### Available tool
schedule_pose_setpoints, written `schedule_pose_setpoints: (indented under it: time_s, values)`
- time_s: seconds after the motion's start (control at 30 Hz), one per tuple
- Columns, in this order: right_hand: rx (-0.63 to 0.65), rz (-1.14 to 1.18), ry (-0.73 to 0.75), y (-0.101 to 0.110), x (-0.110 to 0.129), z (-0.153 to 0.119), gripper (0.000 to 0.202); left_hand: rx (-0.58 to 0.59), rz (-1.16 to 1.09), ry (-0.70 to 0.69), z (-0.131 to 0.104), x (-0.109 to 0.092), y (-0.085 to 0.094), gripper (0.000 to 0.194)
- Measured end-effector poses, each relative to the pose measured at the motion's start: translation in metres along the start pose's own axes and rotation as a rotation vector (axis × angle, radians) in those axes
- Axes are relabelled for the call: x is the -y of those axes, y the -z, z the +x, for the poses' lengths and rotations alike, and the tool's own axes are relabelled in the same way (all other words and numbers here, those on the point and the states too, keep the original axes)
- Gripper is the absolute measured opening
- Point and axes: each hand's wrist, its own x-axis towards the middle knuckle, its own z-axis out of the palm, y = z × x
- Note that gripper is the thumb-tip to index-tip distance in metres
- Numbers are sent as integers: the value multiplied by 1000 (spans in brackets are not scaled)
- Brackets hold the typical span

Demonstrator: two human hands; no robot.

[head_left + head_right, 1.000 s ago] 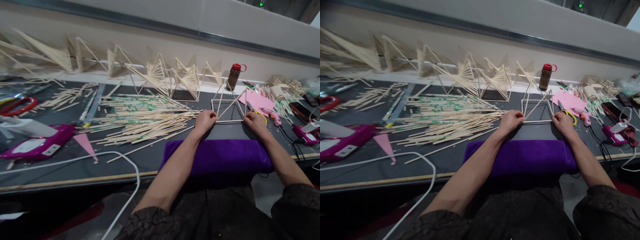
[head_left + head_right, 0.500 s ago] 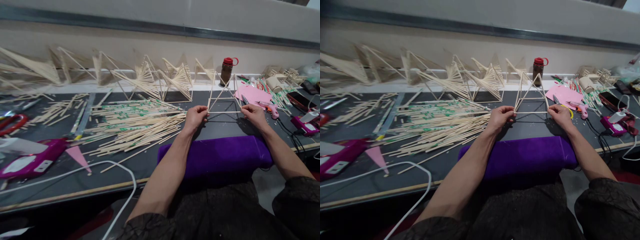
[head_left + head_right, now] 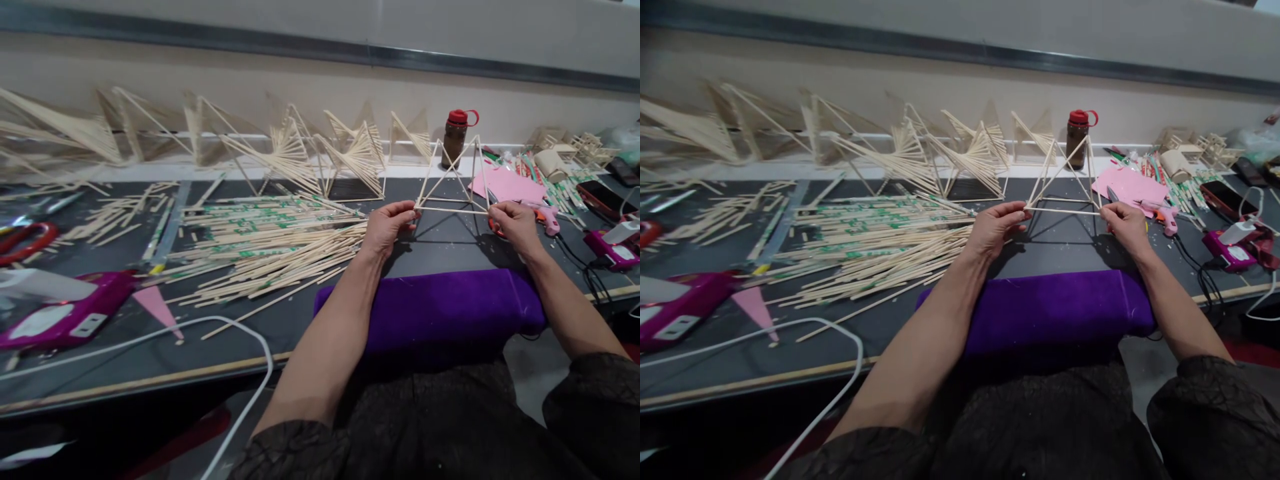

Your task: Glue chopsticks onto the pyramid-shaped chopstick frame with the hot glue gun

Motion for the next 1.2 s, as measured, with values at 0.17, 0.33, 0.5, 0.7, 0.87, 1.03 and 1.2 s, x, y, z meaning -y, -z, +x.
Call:
schedule_pose_setpoints:
  time_s: [0.17,0.33,0.5,0.7,0.87,1.03,1.2]
  values:
    - [18,-31,50,1,-6,2,24,5,16,-8,0,0,0,23]
    - [67,-95,79,-1,-12,2,28,-19,110,-18,3,9,3,20]
    - [126,-220,110,-3,-9,0,24,-58,372,-56,9,21,5,8]
    - [181,-334,62,-1,-11,1,22,0,473,-9,9,24,4,6]
    - [214,-508,91,-1,-17,5,20,71,848,-87,8,21,5,14]
    - [294,-657,136,-3,-23,7,19,145,1254,-272,9,16,5,23]
    - [317,-699,131,-3,-24,6,21,227,1404,-324,8,16,4,29]
